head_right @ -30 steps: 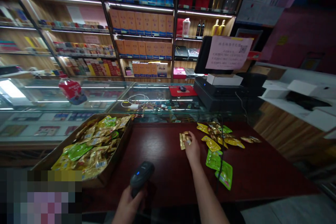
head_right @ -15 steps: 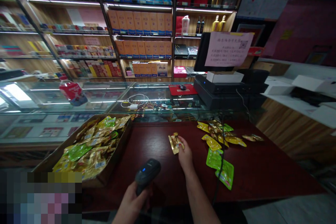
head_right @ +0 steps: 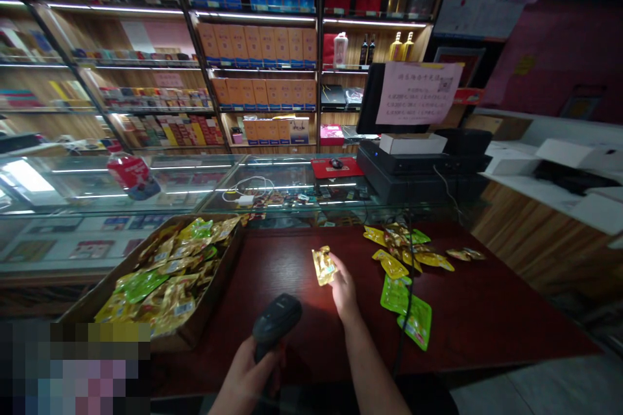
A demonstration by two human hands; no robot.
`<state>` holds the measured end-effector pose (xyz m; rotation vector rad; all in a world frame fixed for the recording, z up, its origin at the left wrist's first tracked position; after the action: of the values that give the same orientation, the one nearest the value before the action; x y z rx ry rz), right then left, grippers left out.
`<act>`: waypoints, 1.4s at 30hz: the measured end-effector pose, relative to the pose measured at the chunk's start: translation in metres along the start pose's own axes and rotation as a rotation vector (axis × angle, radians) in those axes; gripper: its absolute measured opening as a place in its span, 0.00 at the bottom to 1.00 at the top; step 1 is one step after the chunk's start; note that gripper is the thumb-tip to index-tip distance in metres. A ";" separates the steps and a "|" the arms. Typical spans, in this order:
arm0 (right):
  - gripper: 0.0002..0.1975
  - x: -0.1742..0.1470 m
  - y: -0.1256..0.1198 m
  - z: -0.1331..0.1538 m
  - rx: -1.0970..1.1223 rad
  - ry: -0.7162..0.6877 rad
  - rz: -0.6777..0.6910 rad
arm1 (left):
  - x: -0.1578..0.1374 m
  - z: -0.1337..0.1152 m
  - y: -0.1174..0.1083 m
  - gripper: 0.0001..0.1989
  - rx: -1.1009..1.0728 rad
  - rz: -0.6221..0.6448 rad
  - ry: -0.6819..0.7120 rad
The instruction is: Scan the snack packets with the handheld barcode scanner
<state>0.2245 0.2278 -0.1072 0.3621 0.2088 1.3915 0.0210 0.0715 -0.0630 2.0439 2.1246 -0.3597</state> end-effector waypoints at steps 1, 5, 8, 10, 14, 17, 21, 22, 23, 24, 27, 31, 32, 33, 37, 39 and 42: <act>0.24 -0.001 0.000 0.001 0.001 -0.004 0.004 | -0.001 -0.001 0.000 0.13 -0.009 0.002 0.005; 0.23 -0.001 -0.001 0.000 -0.004 -0.008 0.014 | -0.002 0.000 -0.001 0.12 -0.017 -0.008 0.013; 0.23 0.000 -0.002 0.000 -0.008 -0.012 0.021 | -0.002 0.001 -0.001 0.13 -0.009 0.003 -0.002; 0.23 0.000 -0.002 -0.001 -0.006 -0.014 0.025 | -0.002 0.002 -0.001 0.14 -0.010 0.001 -0.022; 0.23 0.000 0.000 0.000 0.002 -0.020 0.032 | -0.001 -0.004 0.001 0.13 -0.014 0.006 -0.029; 0.22 0.000 0.003 0.001 0.009 -0.025 0.036 | 0.001 -0.010 0.005 0.11 -0.024 0.033 -0.028; 0.21 0.000 0.004 0.001 0.018 -0.027 0.034 | 0.004 -0.013 0.010 0.11 -0.033 0.012 -0.050; 0.21 0.000 0.003 0.001 0.018 -0.025 0.032 | 0.004 -0.014 0.011 0.11 -0.033 0.009 -0.049; 0.21 0.001 0.003 0.000 0.017 -0.023 0.030 | 0.004 -0.014 0.013 0.11 -0.035 0.013 -0.044; 0.22 0.001 0.002 -0.001 0.016 -0.023 0.026 | 0.004 -0.014 0.014 0.11 -0.036 0.018 -0.037; 0.22 0.003 0.000 -0.003 0.013 -0.026 0.017 | 0.002 -0.016 0.014 0.11 -0.036 0.017 -0.007; 0.21 0.002 0.001 0.000 0.000 -0.037 0.025 | 0.003 -0.012 0.010 0.10 -0.048 -0.007 -0.021; 0.21 0.002 0.001 0.001 -0.004 -0.040 0.027 | 0.003 -0.010 0.009 0.10 -0.056 -0.005 -0.021; 0.21 0.002 0.001 0.002 -0.010 -0.044 0.028 | 0.004 -0.010 0.009 0.10 -0.063 0.000 -0.017; 0.21 0.002 0.000 0.002 -0.032 -0.056 0.028 | 0.007 -0.007 0.012 0.11 -0.060 0.016 -0.009; 0.21 0.004 0.000 -0.001 -0.040 -0.063 0.029 | 0.008 -0.008 0.015 0.11 -0.063 0.013 -0.008; 0.22 0.006 -0.001 -0.005 -0.059 -0.074 0.030 | 0.011 -0.012 0.018 0.11 -0.068 0.002 -0.025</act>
<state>0.2246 0.2339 -0.1118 0.3686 0.1019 1.4082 0.0394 0.0858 -0.0557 1.9935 2.0909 -0.3075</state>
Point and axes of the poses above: each hand's wrist, its own x-axis towards the middle knuckle, its own y-axis out of the palm, z = x × y, the point moved 8 cm from there along x, towards the middle knuckle, and after that the axes turned 3 degrees about -y, right-handed, at the moved point
